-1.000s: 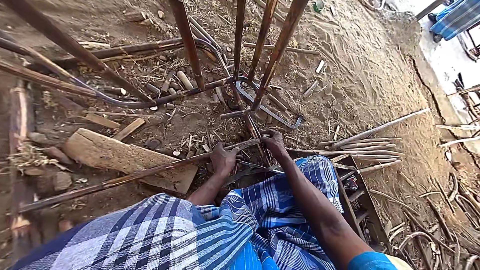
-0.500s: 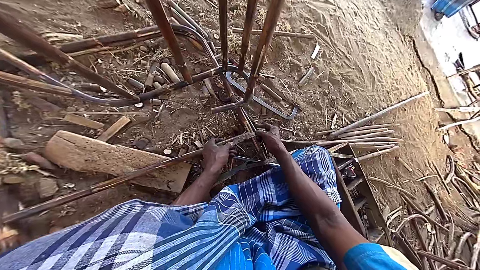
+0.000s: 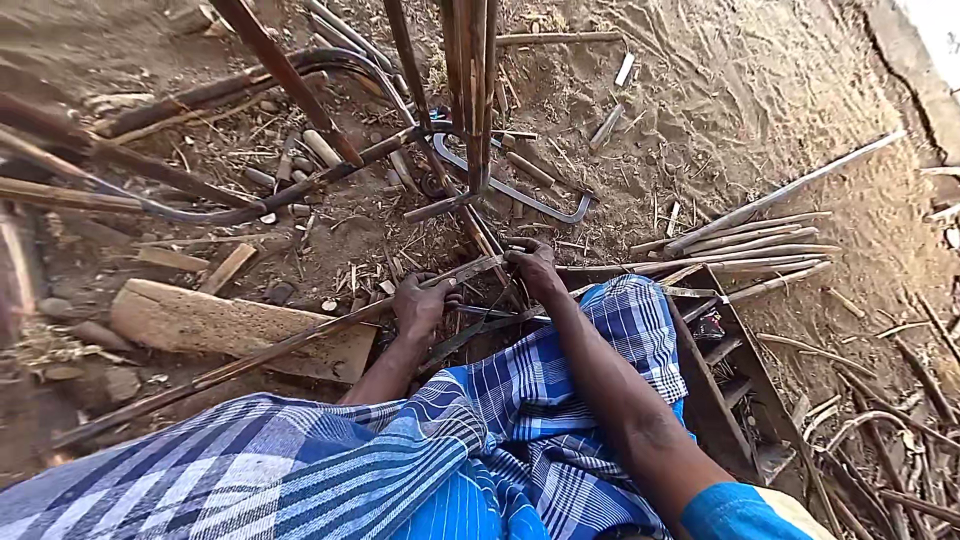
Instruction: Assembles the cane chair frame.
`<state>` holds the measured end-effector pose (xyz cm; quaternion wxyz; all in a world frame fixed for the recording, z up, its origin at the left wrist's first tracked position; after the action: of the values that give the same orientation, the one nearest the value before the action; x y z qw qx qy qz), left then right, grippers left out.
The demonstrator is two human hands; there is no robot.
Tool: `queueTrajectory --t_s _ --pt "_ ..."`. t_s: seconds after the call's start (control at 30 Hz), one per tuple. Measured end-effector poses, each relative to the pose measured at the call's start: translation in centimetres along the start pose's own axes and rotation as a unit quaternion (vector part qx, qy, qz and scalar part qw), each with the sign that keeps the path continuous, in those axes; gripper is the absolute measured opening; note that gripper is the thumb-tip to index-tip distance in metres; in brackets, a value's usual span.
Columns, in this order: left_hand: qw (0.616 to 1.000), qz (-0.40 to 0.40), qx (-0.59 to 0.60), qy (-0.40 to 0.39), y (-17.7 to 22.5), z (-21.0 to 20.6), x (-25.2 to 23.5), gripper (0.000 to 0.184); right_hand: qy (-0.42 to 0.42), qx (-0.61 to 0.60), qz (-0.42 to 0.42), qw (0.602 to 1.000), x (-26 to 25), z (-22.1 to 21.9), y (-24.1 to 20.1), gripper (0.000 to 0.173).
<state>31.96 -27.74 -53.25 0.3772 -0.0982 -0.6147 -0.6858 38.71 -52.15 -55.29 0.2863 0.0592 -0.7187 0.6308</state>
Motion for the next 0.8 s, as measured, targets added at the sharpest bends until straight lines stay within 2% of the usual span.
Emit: queueTrajectory --t_s 0.2,0.27,0.33,0.4,0.43,0.5,0.57,0.67,0.8 --pt "1.0 0.005 0.003 0.01 0.2 0.1 -0.1 0.039 0.003 0.015 -0.004 1.0 -0.4 0.1 0.2 0.036" --pt "1.0 0.003 0.005 0.009 0.3 -0.2 -0.1 0.039 0.028 0.12 0.059 0.991 -0.3 0.7 -1.0 0.027" --pt "1.0 -0.001 0.003 0.017 0.2 -0.1 -0.1 0.039 0.034 0.27 0.164 0.948 0.2 0.1 -3.5 0.028" --pt "1.0 -0.005 -0.004 0.027 0.0 0.0 -0.3 0.039 -0.03 0.313 0.245 0.917 1.2 -2.7 -5.8 0.028" --pt "1.0 -0.007 -0.008 0.03 -0.1 0.0 -0.4 0.038 -0.088 0.317 0.262 0.907 1.9 -4.6 -6.4 0.026" --pt "0.999 -0.011 -0.026 0.033 -0.2 0.1 -0.5 0.037 -0.215 0.337 0.258 0.879 3.1 -8.7 -6.6 0.02" --pt "0.998 -0.024 -0.043 0.035 -0.2 0.1 -0.5 0.034 -0.307 0.365 0.254 0.841 3.4 -11.9 -5.6 0.015" --pt "0.998 -0.035 -0.053 0.031 -0.1 0.1 -0.5 0.033 -0.367 0.383 0.232 0.815 2.8 -14.3 -4.2 0.014" --pt "0.998 -0.032 -0.047 0.033 -0.3 0.3 -0.8 0.032 -0.398 0.413 0.216 0.79 2.4 -15.3 -3.0 0.017"
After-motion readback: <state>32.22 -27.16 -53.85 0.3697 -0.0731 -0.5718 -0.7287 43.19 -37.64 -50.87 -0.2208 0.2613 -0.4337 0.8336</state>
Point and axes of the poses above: each hand's wrist, its own x-axis away from the middle knuckle, its own z-axis out of the back of the hand, y = z × x, the point moved 9 cm from there along -x, towards the middle knuckle, and after that the axes turned 10 degrees about y, right-handed, at the moved point
